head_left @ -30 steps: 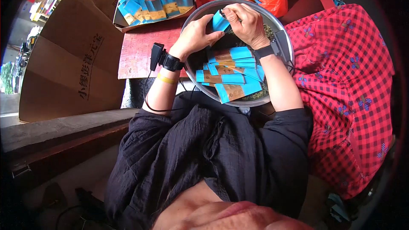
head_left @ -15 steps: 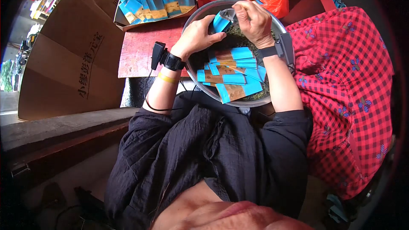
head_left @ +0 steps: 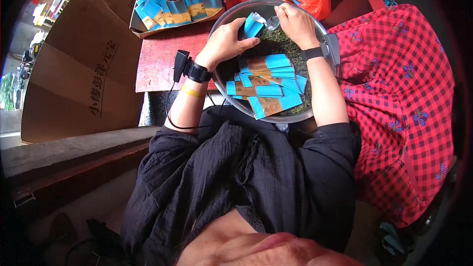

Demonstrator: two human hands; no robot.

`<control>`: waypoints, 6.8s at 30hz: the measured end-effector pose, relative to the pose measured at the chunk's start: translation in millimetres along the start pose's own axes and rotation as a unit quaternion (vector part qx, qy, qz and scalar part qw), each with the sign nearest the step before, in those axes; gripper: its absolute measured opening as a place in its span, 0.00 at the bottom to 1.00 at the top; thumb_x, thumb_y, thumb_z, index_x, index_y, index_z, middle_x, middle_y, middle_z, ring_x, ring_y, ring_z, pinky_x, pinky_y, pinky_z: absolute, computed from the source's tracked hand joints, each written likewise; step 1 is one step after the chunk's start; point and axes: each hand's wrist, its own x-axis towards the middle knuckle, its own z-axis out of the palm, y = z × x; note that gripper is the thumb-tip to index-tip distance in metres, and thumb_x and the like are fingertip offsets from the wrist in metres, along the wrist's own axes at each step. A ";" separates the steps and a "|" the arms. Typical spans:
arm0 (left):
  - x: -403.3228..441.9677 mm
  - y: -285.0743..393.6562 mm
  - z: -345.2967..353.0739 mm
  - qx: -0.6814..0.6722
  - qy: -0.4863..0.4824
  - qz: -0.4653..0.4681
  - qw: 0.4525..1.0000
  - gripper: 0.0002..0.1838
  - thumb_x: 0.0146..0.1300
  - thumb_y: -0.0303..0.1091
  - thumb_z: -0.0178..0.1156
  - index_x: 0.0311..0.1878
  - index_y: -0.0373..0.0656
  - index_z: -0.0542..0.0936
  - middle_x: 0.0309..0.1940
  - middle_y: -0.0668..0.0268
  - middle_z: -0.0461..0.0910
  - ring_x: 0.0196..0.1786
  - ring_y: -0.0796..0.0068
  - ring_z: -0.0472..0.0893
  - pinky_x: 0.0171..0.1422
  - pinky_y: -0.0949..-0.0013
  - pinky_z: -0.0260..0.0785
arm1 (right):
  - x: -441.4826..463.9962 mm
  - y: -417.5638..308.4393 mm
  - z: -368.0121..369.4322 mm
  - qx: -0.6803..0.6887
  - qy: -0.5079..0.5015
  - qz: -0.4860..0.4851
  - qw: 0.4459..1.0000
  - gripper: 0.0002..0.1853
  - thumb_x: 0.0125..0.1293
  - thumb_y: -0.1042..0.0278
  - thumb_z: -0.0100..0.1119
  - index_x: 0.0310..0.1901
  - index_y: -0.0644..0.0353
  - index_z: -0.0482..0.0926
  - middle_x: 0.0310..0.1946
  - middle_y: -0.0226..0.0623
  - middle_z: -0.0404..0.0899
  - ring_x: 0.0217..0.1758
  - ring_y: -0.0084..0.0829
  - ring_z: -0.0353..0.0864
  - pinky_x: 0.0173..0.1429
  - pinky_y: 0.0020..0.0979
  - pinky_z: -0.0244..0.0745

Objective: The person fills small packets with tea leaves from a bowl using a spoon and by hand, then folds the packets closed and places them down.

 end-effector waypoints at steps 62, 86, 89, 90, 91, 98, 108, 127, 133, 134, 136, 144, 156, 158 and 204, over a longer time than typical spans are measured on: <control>-0.7 8.8 -5.9 -0.006 -0.033 -0.047 0.998 0.27 0.56 0.40 0.69 0.55 0.35 0.74 0.32 0.60 0.80 0.28 0.76 0.79 0.36 0.69 0.72 | 1.1 -22.0 -7.7 0.284 0.125 0.035 0.950 0.16 0.73 0.59 0.50 0.33 0.62 0.79 0.27 0.28 0.80 0.25 0.17 0.76 0.31 0.21 0.71; 0.0 0.0 -1.3 0.016 -0.010 -0.009 1.000 0.31 0.54 0.51 0.68 0.52 0.35 0.75 0.29 0.53 0.83 0.37 0.58 0.84 0.44 0.61 0.74 | 3.5 -30.7 -19.9 0.081 0.205 -0.172 0.960 0.11 0.69 0.63 0.55 0.31 0.61 0.77 0.24 0.36 0.80 0.27 0.36 0.82 0.34 0.32 0.74; 0.4 5.3 -4.7 -0.011 -0.048 -0.067 0.996 0.32 0.54 0.52 0.68 0.53 0.35 0.75 0.28 0.54 0.83 0.37 0.58 0.84 0.45 0.61 0.74 | 3.5 -27.8 -16.2 0.098 0.210 -0.143 0.962 0.12 0.70 0.62 0.55 0.33 0.61 0.78 0.25 0.36 0.81 0.28 0.33 0.83 0.35 0.30 0.75; 0.0 7.9 -6.0 -0.011 -0.049 -0.067 0.996 0.32 0.54 0.52 0.68 0.53 0.35 0.75 0.28 0.54 0.83 0.37 0.58 0.84 0.45 0.61 0.74 | 3.0 -27.0 -14.7 0.117 0.206 -0.114 0.965 0.12 0.70 0.61 0.54 0.34 0.61 0.78 0.25 0.35 0.81 0.29 0.30 0.83 0.36 0.29 0.75; -0.6 10.6 -7.2 0.001 -0.048 -0.068 0.997 0.32 0.54 0.52 0.68 0.53 0.35 0.75 0.28 0.54 0.83 0.37 0.58 0.84 0.45 0.61 0.74 | 2.5 -25.1 -12.4 0.117 0.206 -0.114 0.965 0.12 0.70 0.61 0.54 0.34 0.61 0.78 0.25 0.35 0.81 0.29 0.30 0.83 0.36 0.29 0.75; -1.1 5.7 -3.7 0.026 -0.031 -0.052 0.998 0.32 0.54 0.53 0.68 0.52 0.35 0.75 0.31 0.51 0.83 0.38 0.56 0.84 0.45 0.59 0.74 | 3.5 -10.9 -7.8 0.159 0.090 0.046 0.982 0.15 0.72 0.55 0.50 0.38 0.59 0.80 0.25 0.36 0.82 0.30 0.27 0.84 0.36 0.29 0.75; -0.3 4.1 -3.0 -0.008 -0.038 -0.034 0.999 0.28 0.58 0.44 0.69 0.56 0.37 0.74 0.21 0.65 0.78 0.23 0.78 0.78 0.29 0.72 0.70 | -8.1 5.2 23.3 0.087 -0.236 0.080 0.965 0.17 0.69 0.52 0.47 0.39 0.56 0.78 0.37 0.50 0.82 0.45 0.54 0.79 0.48 0.50 0.72; -1.6 3.2 -3.2 -0.009 -0.041 -0.058 0.997 0.31 0.55 0.48 0.69 0.55 0.35 0.74 0.24 0.60 0.81 0.27 0.70 0.82 0.35 0.67 0.73 | 4.5 15.5 26.7 0.414 -0.144 0.226 0.870 0.20 0.74 0.55 0.46 0.38 0.65 0.79 0.24 0.35 0.80 0.26 0.24 0.79 0.33 0.26 0.76; -1.2 6.9 -5.3 -0.025 -0.043 -0.071 0.996 0.29 0.58 0.45 0.68 0.56 0.35 0.74 0.25 0.61 0.80 0.25 0.75 0.80 0.34 0.69 0.72 | 12.7 12.0 -6.2 0.361 0.062 0.166 0.916 0.21 0.74 0.53 0.47 0.33 0.62 0.80 0.22 0.31 0.80 0.22 0.19 0.77 0.30 0.23 0.72; -1.3 7.7 -5.8 -0.020 -0.040 -0.066 0.997 0.28 0.57 0.45 0.68 0.55 0.35 0.74 0.26 0.60 0.80 0.26 0.73 0.81 0.35 0.68 0.72 | 11.4 10.9 -6.0 0.362 0.060 0.165 0.916 0.21 0.74 0.53 0.47 0.33 0.62 0.80 0.22 0.31 0.80 0.22 0.19 0.77 0.30 0.23 0.72; -0.9 2.6 -2.9 -0.015 -0.026 -0.045 0.999 0.28 0.57 0.45 0.68 0.55 0.35 0.75 0.27 0.59 0.81 0.28 0.72 0.81 0.37 0.67 0.72 | 7.8 -7.4 -12.3 0.338 0.104 0.093 0.931 0.19 0.75 0.55 0.46 0.34 0.62 0.79 0.20 0.26 0.76 0.24 0.15 0.73 0.31 0.19 0.70; 0.7 1.1 -2.5 -0.002 -0.003 0.016 1.000 0.29 0.56 0.48 0.68 0.52 0.33 0.75 0.21 0.59 0.81 0.27 0.68 0.83 0.37 0.66 0.73 | 0.3 -39.7 -16.6 0.103 0.107 -0.128 0.981 0.14 0.71 0.59 0.51 0.33 0.59 0.79 0.21 0.36 0.79 0.26 0.33 0.82 0.32 0.31 0.74; -0.4 3.9 -3.4 -0.014 -0.022 -0.032 0.999 0.28 0.56 0.44 0.69 0.54 0.33 0.75 0.31 0.58 0.81 0.29 0.73 0.80 0.36 0.69 0.73 | 3.1 -27.2 -21.2 0.058 0.099 -0.057 0.992 0.13 0.71 0.57 0.51 0.38 0.57 0.79 0.28 0.39 0.82 0.34 0.42 0.84 0.38 0.38 0.76; -0.7 5.4 -4.4 -0.016 -0.039 -0.059 0.997 0.28 0.57 0.44 0.69 0.53 0.34 0.75 0.32 0.59 0.81 0.30 0.74 0.80 0.35 0.70 0.73 | 1.0 -17.0 -9.9 0.024 0.010 -0.029 0.999 0.14 0.71 0.55 0.50 0.40 0.56 0.79 0.29 0.42 0.82 0.35 0.45 0.83 0.39 0.41 0.76; 1.0 0.7 -4.1 -0.021 -0.030 -0.032 0.999 0.29 0.56 0.42 0.69 0.56 0.35 0.74 0.46 0.52 0.80 0.49 0.64 0.80 0.56 0.65 0.70 | 0.8 -17.5 -6.2 0.155 0.148 -0.052 0.975 0.17 0.71 0.57 0.54 0.30 0.61 0.78 0.21 0.32 0.79 0.21 0.25 0.79 0.29 0.27 0.73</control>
